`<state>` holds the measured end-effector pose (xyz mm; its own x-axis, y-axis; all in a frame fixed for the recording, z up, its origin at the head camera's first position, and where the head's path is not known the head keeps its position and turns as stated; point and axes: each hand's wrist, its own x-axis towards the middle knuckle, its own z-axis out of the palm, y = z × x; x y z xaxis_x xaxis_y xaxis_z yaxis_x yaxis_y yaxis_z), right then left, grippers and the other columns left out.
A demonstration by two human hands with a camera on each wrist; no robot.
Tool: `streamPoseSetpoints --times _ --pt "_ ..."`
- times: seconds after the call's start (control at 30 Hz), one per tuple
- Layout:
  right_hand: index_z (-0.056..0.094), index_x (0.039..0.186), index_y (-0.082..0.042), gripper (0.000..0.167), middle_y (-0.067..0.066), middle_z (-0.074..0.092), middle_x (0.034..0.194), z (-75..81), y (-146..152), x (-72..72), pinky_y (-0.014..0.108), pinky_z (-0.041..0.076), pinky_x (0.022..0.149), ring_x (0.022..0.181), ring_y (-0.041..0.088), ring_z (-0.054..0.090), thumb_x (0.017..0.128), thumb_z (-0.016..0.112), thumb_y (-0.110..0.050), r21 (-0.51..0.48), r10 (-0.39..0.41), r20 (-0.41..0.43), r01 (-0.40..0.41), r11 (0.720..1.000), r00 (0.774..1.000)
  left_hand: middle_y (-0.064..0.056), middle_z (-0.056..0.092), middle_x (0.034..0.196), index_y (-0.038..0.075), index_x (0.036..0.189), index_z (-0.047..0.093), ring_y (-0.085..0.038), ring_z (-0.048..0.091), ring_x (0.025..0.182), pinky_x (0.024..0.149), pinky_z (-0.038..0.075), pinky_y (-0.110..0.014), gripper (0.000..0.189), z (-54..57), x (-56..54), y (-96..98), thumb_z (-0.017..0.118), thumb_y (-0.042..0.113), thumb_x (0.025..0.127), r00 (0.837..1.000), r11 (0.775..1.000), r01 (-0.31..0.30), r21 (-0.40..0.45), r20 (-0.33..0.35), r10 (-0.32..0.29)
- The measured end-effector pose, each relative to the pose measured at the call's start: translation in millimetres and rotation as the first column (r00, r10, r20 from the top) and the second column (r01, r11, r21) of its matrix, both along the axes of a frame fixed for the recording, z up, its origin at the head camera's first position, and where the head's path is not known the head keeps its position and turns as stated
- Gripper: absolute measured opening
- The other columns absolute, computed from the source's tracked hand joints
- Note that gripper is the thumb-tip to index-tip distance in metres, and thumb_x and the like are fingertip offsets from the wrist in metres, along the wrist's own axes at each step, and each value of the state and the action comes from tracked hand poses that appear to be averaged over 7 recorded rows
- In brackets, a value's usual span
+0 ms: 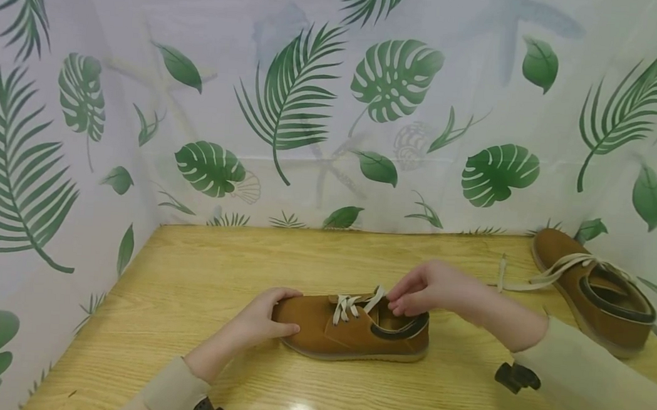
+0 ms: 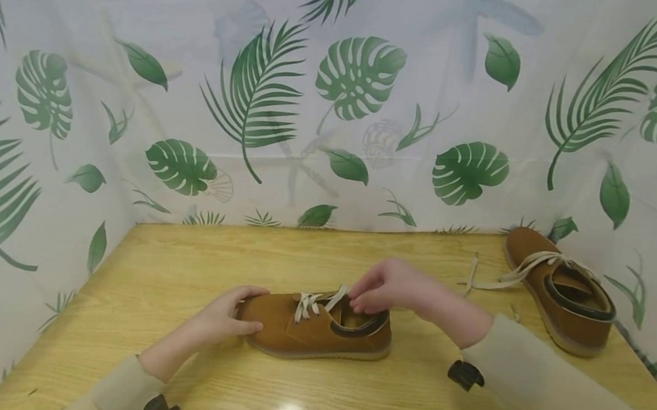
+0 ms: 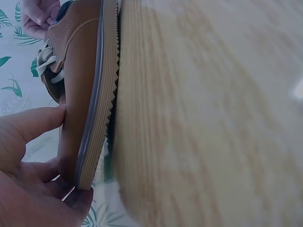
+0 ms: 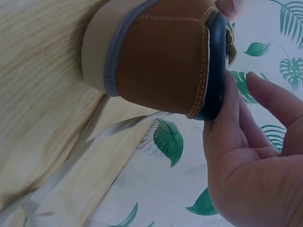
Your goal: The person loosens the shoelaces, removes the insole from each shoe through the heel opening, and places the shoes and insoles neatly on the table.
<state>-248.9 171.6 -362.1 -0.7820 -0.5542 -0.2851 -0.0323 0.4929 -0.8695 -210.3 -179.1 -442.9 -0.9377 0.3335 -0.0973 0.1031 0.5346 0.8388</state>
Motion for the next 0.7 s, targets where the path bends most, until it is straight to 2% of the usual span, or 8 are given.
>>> streamPoseSetpoints --times 0.13,0.33,0.43,0.57,0.7 --pt "0.075 0.121 0.008 0.032 0.018 0.081 0.113 2.5 -4.6 -3.0 0.035 0.066 0.089 0.101 0.019 0.079 0.093 0.080 -0.005 0.069 0.007 -0.003 -0.007 0.998 1.000 -0.022 0.055 0.151 0.002 0.150 0.056 -0.041 0.057 0.133 0.110 0.050 -0.057 0.059 0.4 0.4 0.4 0.079 0.006 0.095 1.000 1.000 -0.006 -0.002 0.003 0.006" --pt "0.074 0.124 0.009 0.034 0.018 0.080 0.115 2.6 -7.1 -6.3 0.037 0.065 0.093 0.101 0.020 0.079 0.093 0.079 -0.003 0.104 0.024 0.003 -0.024 0.994 1.000 -0.021 0.055 0.151 0.004 0.149 0.057 -0.040 0.057 0.134 0.111 0.049 -0.057 0.059 0.3 0.2 1.4 0.080 0.006 0.095 1.000 1.000 -0.020 -0.014 0.003 0.020" --pt "0.075 0.123 0.008 0.033 0.016 0.081 0.112 3.6 -11.1 -5.0 0.036 0.065 0.091 0.102 0.022 0.079 0.092 0.079 -0.003 0.169 0.076 -0.068 -0.064 0.984 0.995 -0.020 0.056 0.151 0.004 0.149 0.057 -0.040 0.057 0.134 0.111 0.049 -0.057 0.058 -0.6 -0.5 0.9 0.079 0.006 0.095 1.000 1.000 -0.012 -0.023 -0.005 0.012" --pt "0.076 0.118 0.007 0.027 0.014 0.082 0.105 4.6 -20.4 -1.6 0.035 0.065 0.087 0.100 0.023 0.079 0.091 0.078 0.000 0.281 0.175 -0.184 -0.119 0.952 0.967 -0.021 0.055 0.151 0.003 0.149 0.056 -0.040 0.057 0.135 0.111 0.049 -0.057 0.059 -1.3 -1.3 1.1 0.079 0.006 0.095 1.000 1.000 -0.001 -0.024 -0.007 0.001" --pt "0.076 0.115 0.008 0.024 0.015 0.081 0.104 2.3 -26.7 0.1 0.035 0.065 0.085 0.099 0.025 0.078 0.091 0.075 0.004 0.315 0.202 -0.218 -0.127 0.941 0.955 -0.020 0.056 0.151 0.004 0.149 0.057 -0.041 0.057 0.135 0.112 0.049 -0.058 0.059 -1.7 -0.9 1.6 0.080 0.006 0.095 1.000 0.999 -0.010 -0.034 -0.013 0.010"
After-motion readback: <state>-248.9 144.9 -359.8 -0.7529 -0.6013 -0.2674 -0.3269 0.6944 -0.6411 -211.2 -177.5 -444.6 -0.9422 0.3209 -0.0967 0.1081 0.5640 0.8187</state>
